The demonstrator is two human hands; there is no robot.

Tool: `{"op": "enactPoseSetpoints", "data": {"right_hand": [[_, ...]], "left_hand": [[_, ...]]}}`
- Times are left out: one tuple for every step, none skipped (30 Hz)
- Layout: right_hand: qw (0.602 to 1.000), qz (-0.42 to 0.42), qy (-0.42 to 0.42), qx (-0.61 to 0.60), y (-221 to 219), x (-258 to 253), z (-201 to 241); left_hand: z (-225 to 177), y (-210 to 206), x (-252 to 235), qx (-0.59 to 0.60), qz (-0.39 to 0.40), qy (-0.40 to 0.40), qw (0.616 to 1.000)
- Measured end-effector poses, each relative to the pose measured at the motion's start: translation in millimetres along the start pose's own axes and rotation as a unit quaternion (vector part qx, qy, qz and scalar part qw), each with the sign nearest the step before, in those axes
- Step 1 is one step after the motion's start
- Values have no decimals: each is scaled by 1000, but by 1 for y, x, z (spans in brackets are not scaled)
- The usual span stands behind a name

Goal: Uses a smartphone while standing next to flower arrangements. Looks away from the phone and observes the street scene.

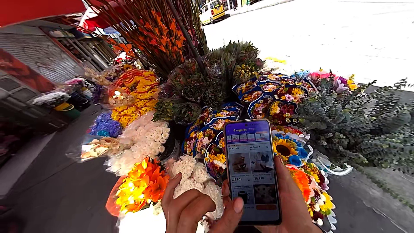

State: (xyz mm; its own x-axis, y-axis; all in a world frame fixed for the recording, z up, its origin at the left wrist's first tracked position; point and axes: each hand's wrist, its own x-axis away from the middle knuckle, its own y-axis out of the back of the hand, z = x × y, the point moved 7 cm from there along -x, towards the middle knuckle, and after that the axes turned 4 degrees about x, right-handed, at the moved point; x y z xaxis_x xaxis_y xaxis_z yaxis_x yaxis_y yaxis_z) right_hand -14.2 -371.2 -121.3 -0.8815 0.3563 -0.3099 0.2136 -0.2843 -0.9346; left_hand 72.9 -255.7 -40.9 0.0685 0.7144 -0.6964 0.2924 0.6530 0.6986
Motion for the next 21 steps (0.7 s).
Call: {"op": "enactPoseSetpoints", "data": {"right_hand": [[1000,-13,5,-5,1,1,1],[1000,-27,14,-6,1,3,2],[999,-41,21,-2,1,4,4],[999,-44,24,-1,1,5,5],[999,-45,23,0,1,6,6],[999,-45,22,3,2,7,7],[999,-42,23,1,2,9,9],[999,-42,26,2,2,10,11],[999,-39,30,4,1,11,13],[999,-30,31,6,0,11,14],[999,-17,28,10,-1,11,15],[1000,-8,24,13,-2,11,16],[1000,3,19,17,-3,11,17],[1000,17,14,18,-3,10,17],[999,27,8,17,-4,9,16],[999,32,4,14,-3,9,16],[999,31,3,11,-3,9,17],[999,31,2,10,-2,8,17],[999,31,3,9,-1,8,17],[999,34,4,8,0,8,17],[999,34,5,6,1,7,18]], "left_hand": [[-5,-4,0,-8,10,-17,1000],[-7,-10,1,-20,20,-28,999],[-8,-15,0,-38,29,-28,998],[-6,-19,0,-56,36,-20,998],[-4,-21,-2,-70,39,-7,997],[-3,-22,-4,-80,40,3,996],[-2,-23,-5,-88,39,10,995],[-2,-23,-6,-93,37,15,995],[-2,-24,-7,-95,34,21,995],[-2,-24,-8,-97,29,24,995],[-1,-24,-8,-100,23,26,994],[0,-24,-8,-102,19,29,994],[1,-24,-8,-107,18,34,994],[2,-24,-8,-110,17,40,993],[3,-24,-9,-110,20,47,993],[5,-23,-9,-108,24,53,992],[6,-24,-9,-108,28,56,992],[6,-24,-9,-107,31,59,992],[7,-24,-9,-107,36,61,992],[7,-24,-9,-105,40,63,992],[7,-24,-9,-104,43,64,992]]}}
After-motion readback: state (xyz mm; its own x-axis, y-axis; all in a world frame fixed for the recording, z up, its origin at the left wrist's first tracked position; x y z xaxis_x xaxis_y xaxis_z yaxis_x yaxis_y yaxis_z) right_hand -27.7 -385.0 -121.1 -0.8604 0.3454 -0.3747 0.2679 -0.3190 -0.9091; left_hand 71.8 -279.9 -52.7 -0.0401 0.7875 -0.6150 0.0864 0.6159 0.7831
